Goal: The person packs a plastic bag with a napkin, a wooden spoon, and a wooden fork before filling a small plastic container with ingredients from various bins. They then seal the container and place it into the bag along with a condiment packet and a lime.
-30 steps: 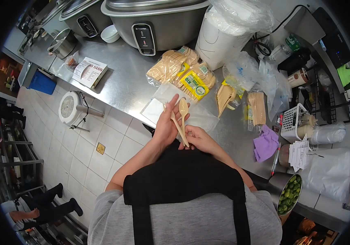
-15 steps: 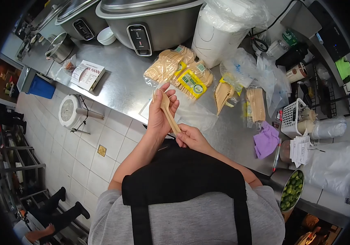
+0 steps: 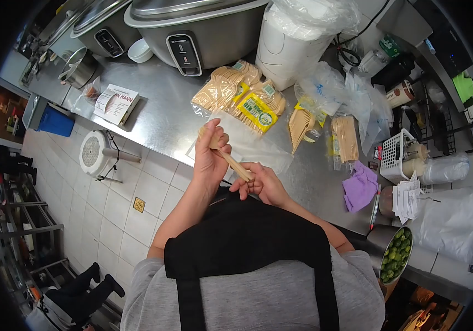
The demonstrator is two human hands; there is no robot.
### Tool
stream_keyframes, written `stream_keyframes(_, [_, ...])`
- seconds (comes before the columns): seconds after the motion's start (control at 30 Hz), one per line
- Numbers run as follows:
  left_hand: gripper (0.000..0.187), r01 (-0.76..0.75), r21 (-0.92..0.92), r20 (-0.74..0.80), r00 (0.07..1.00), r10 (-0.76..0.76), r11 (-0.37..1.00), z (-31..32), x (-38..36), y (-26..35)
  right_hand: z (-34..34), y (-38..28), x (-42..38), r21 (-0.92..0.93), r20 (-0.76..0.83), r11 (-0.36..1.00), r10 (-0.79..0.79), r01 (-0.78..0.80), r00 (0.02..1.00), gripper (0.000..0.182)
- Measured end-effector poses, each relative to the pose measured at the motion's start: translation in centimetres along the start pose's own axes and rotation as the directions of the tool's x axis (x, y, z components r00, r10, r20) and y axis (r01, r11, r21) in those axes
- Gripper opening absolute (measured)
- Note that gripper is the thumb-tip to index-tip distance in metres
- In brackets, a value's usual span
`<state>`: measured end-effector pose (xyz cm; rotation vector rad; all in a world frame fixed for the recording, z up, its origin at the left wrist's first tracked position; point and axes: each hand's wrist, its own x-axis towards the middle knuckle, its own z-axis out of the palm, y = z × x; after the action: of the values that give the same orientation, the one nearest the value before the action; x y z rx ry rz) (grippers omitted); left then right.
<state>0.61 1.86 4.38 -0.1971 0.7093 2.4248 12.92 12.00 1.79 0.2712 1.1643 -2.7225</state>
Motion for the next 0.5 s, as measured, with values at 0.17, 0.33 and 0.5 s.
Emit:
stream_keyframes(0.17, [0.026, -0.027, -0.087, 0.026, 0.999, 0.030, 0.996, 0.7, 0.3, 0.2, 0.8, 0.8, 0.3, -0.474, -0.015, 0.864, -0.199, 0.169, 0.980, 0.033])
stream_keyframes(0.33, [0.028, 0.033, -0.187, 0.333, 0.942, 0.032, 0.982, 0.7, 0.5, -0.6, 0.6, 0.0, -0.7, -0.690, -0.050, 0.679, -0.392, 0.252, 0.919, 0.031])
stream_keyframes(0.5, [0.053, -0.370, 0.683, 0.393, 0.913, 0.111, 0.630, 1.5, 0.0, -3.9, -3.7, -3.9, -4.5, -0.506, -0.422, 0.830, -0.477, 0.236, 0.771, 0.021])
